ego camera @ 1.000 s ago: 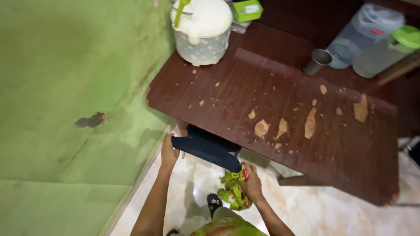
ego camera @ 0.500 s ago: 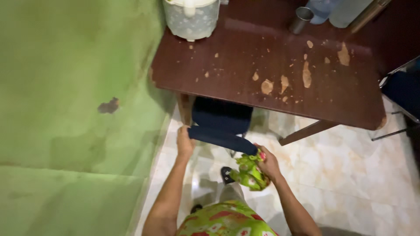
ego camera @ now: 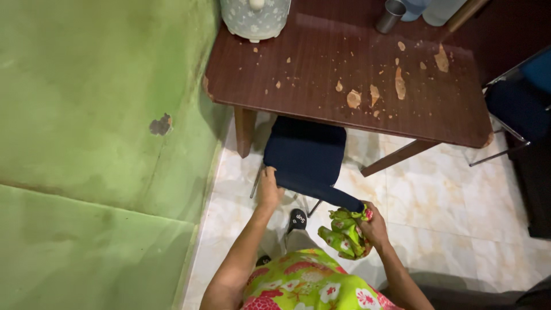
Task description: The person wipes a wooden table with a cloth, then moves to a blue chair and wipes the seat, backrest, and metal frame. The person continues wiping the chair surfaces repeatedly with the cloth.
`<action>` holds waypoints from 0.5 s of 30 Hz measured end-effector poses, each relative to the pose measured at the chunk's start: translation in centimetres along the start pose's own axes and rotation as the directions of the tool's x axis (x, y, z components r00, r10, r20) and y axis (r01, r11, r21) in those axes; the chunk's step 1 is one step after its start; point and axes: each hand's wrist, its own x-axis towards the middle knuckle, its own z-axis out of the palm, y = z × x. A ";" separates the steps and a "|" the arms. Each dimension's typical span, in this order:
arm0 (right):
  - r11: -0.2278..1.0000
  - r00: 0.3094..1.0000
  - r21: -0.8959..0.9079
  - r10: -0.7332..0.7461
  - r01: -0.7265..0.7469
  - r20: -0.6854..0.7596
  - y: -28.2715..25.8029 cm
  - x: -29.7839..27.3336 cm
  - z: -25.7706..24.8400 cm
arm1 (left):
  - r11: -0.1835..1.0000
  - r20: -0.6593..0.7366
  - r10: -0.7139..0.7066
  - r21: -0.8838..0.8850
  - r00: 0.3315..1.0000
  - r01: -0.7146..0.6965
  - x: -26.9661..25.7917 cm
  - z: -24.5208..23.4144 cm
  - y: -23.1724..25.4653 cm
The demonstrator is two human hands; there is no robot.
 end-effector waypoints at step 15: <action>0.957 0.977 -0.201 0.200 -0.211 -0.073 -1.1 7.2 2.2 | 0.997 -0.096 -0.077 -0.031 0.992 0.075 5.2 2.6 -0.8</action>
